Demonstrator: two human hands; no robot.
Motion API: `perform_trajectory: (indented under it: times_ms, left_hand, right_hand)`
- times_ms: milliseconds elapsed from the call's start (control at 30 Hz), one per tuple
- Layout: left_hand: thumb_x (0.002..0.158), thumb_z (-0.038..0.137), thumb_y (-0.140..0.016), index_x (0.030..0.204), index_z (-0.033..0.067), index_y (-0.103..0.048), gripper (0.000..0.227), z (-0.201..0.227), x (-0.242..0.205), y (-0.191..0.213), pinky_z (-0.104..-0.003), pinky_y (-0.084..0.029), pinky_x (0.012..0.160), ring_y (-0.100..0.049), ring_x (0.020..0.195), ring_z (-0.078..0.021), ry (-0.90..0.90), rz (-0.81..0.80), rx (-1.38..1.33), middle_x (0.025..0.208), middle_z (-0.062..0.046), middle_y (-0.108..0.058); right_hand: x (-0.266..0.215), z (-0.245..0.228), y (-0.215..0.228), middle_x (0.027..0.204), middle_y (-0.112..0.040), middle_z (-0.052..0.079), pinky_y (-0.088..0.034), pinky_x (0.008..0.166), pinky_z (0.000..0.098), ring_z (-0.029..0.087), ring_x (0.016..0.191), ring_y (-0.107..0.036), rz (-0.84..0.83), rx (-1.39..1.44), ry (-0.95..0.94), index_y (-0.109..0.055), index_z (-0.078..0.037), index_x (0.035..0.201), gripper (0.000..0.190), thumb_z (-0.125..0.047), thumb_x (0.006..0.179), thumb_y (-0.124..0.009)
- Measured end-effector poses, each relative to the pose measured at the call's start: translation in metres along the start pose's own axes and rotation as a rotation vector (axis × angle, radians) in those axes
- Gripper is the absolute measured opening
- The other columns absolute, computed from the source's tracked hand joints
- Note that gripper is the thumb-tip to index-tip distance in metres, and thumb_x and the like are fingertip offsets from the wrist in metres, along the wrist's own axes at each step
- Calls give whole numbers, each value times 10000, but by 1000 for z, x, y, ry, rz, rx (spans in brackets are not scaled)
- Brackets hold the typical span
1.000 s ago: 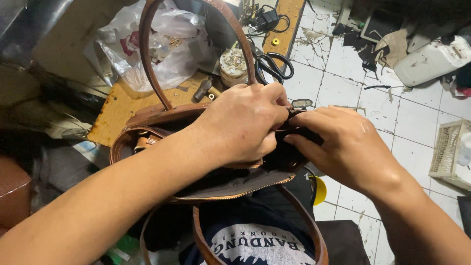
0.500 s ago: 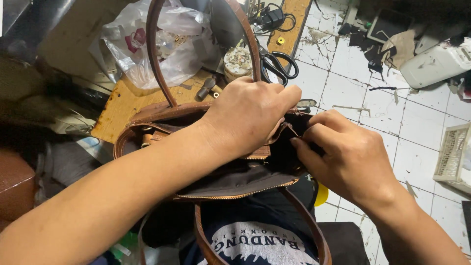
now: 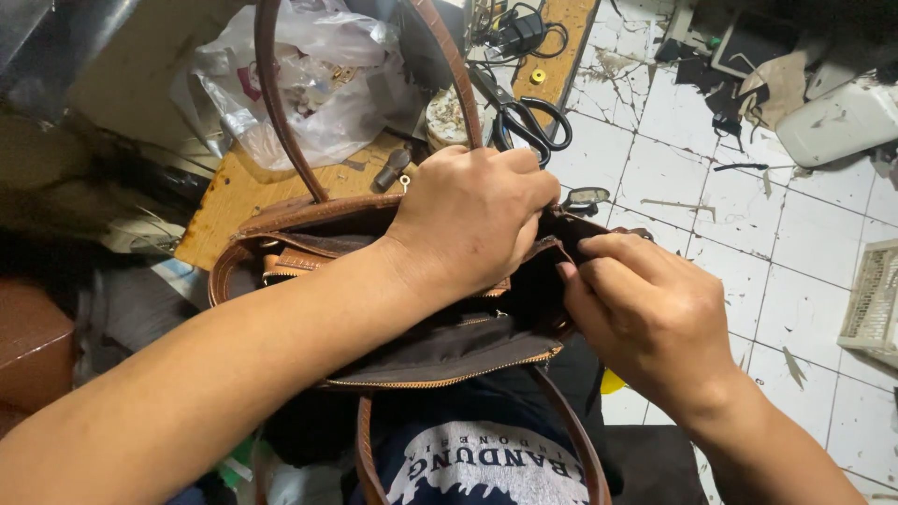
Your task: Assembling and inspecting a leather handbag by hand
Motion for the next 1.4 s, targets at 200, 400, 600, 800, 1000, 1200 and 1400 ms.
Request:
perform_trajectory:
  times_ms: [200, 400, 600, 800, 1000, 1200, 1400]
  left_hand:
    - [844, 292, -660, 923, 251, -687, 93, -2, 2, 2, -481, -476, 577, -649, 697, -299, 5, -48, -112, 805, 14, -605]
    - [799, 307, -680, 965, 266, -766, 191, -4, 3, 2, -472, -480, 691, -667, 811, -270, 18, -111, -177, 887, 42, -679]
    - [854, 327, -730, 927, 267, -794, 115, -3, 5, -2, -461, -480, 702, -676, 781, -244, 40, -125, -154, 887, 69, -704]
    - [849, 310, -713, 898, 271, -792, 101, 1, 5, -3, -463, -481, 658, -674, 752, -246, 54, -106, -111, 840, 59, -685]
    - [853, 297, -724, 904, 264, -789, 88, 2, 4, -1, -455, -481, 659, -667, 739, -251, 58, -100, -123, 844, 61, -691]
    - [847, 305, -725, 908, 268, -791, 98, 2, 3, -2, -463, -479, 655, -670, 742, -254, 60, -88, -120, 846, 62, -691]
    - [870, 361, -747, 927, 264, -772, 115, 0, 2, -2, -456, -479, 631, -658, 715, -247, 7, -108, -115, 835, 68, -664]
  right_hand:
    - [1, 8, -1, 1034, -755, 97, -514, 593, 359, 242, 805, -702, 32, 45, -24, -544, -48, 760, 283, -13, 993, -700]
    - [-1, 11, -3, 1057, -765, 114, -539, 642, 375, 267, 834, -721, 26, 47, 9, -550, -51, 765, 277, -38, 990, -711]
    - [-2, 13, -2, 1049, -771, 148, -569, 700, 378, 284, 880, -744, 28, 79, 19, -547, -46, 739, 289, -24, 987, -692]
    - [-1, 17, -1, 1035, -763, 147, -564, 713, 355, 264, 867, -739, 36, 149, -7, -603, -47, 793, 213, -23, 986, -690]
    - [1, 16, 0, 1036, -765, 141, -560, 712, 352, 261, 860, -736, 52, 134, 3, -612, -53, 800, 209, -23, 987, -702]
    - [1, 15, 0, 1040, -763, 130, -539, 687, 351, 259, 830, -720, 43, 127, 3, -614, -49, 808, 205, -30, 994, -699]
    - [0, 16, 0, 1031, -765, 143, -559, 714, 357, 266, 866, -735, 49, 120, 9, -603, -50, 787, 227, -31, 995, -694]
Point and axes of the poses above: each hand's wrist, its own x-axis towards the middle knuckle, its own y-axis out of the back of the hand, z = x × y, the point moved 7 cm from there along x, towards the middle knuckle
